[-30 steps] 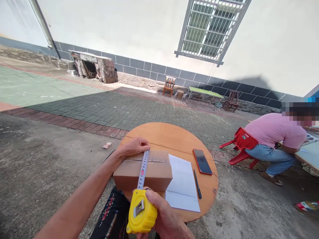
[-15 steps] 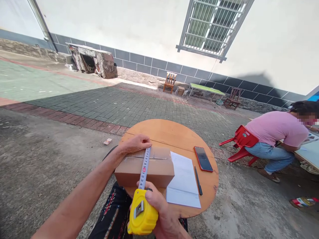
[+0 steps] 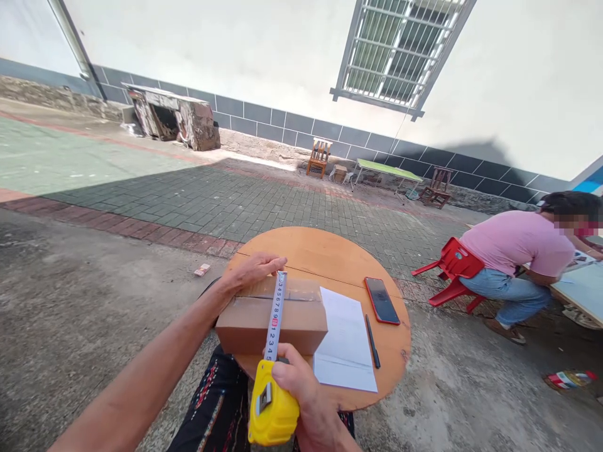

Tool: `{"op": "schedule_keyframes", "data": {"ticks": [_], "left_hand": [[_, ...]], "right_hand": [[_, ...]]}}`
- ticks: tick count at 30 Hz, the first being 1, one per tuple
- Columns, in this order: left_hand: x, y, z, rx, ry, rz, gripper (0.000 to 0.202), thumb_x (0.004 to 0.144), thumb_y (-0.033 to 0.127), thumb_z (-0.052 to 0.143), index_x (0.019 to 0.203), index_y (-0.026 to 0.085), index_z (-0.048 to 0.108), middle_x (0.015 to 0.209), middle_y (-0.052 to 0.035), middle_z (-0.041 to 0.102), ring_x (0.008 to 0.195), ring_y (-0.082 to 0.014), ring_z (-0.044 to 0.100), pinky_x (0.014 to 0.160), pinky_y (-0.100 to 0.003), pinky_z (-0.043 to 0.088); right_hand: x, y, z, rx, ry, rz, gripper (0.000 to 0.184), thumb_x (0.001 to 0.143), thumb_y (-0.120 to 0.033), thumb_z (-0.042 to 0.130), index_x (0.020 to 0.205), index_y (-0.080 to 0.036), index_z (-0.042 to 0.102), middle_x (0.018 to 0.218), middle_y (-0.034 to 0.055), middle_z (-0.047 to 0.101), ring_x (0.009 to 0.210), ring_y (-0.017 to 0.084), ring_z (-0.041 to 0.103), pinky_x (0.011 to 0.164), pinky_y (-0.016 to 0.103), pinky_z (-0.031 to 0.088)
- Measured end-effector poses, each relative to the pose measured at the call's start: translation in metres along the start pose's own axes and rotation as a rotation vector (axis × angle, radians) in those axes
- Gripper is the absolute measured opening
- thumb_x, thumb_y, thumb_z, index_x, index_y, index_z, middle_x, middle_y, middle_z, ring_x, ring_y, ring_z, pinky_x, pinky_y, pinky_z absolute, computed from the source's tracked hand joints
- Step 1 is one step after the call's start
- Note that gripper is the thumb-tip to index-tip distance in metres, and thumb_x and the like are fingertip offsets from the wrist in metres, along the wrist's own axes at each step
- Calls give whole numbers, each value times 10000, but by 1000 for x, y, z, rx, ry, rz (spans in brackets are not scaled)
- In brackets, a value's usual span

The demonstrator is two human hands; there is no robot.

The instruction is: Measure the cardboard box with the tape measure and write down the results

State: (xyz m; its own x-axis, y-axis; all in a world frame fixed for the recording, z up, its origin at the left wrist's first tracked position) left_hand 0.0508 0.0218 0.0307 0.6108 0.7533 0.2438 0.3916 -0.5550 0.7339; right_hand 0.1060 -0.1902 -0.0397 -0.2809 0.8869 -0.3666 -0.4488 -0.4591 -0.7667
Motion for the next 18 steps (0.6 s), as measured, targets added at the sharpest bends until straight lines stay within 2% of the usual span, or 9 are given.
{"op": "schedule_keyframes", "data": {"ticks": [3, 6, 9, 12, 14, 16, 18], "left_hand": [[-1, 5, -4, 29, 28, 24, 420, 894, 484, 425, 669, 172, 593, 623, 16, 550, 595, -141, 482, 558, -260, 335], [-5, 16, -9, 77, 37, 72, 259, 836, 384, 544, 712, 177, 638, 734, -8, 641, 716, -166, 567, 680, -267, 401], [-16, 36, -13, 134, 24, 131, 188, 818, 324, 568, 716, 195, 657, 827, -30, 667, 821, -187, 595, 802, -288, 416], [-43, 63, -8, 187, -3, 190, 186, 838, 355, 556, 806, 225, 686, 923, -49, 675, 883, -209, 605, 832, -314, 437], [-71, 73, 5, 295, -32, 228, 195, 820, 415, 583, 910, 282, 694, 1060, -39, 678, 957, -234, 608, 858, -347, 459], [-98, 62, 19, 402, -19, 241, 311, 747, 480, 639, 1047, 406, 672, 1201, 28, 657, 1053, -278, 590, 894, -412, 471], [-115, 34, 25, 449, 90, 264, 445, 704, 545, 613, 1146, 582, 579, 1229, 162, 639, 1062, -301, 595, 872, -477, 484]], "right_hand": [[-8, 3, -15, -39, -18, -31, 610, 678, -556, 740, 1136, -226, 508, 756, -8, 595, 630, 143, 588, 630, 278, 452], [-17, 4, -35, -62, -6, -62, 719, 637, -582, 759, 1196, -231, 472, 711, -23, 576, 615, 156, 592, 603, 277, 438], [-24, -2, -52, -95, 56, -116, 714, 630, -571, 762, 1193, -237, 478, 741, -18, 575, 633, 158, 592, 609, 278, 442], [-29, -10, -56, -102, 77, -161, 681, 643, -568, 747, 1184, -238, 499, 755, -15, 583, 642, 151, 585, 623, 274, 445], [-32, -14, -52, -82, 55, -184, 668, 629, -555, 754, 1168, -228, 534, 770, -17, 591, 648, 135, 569, 628, 257, 441], [-33, -14, -52, -56, 34, -199, 656, 569, -503, 795, 1121, -213, 591, 795, -21, 600, 668, 117, 555, 621, 223, 426], [-30, -15, -57, -38, 33, -209, 649, 511, -441, 825, 1081, -197, 632, 798, -21, 616, 665, 109, 552, 608, 206, 419]]}}
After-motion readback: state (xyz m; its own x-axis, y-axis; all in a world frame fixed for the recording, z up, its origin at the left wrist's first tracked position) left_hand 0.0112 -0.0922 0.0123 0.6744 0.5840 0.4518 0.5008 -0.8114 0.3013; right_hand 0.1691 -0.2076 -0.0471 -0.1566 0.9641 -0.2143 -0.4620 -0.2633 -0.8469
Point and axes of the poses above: each hand's wrist, its own x-axis towards the middle knuckle, its own z-axis out of the palm, y = z × x, the point moved 9 cm from there along x, towards the middle knuckle
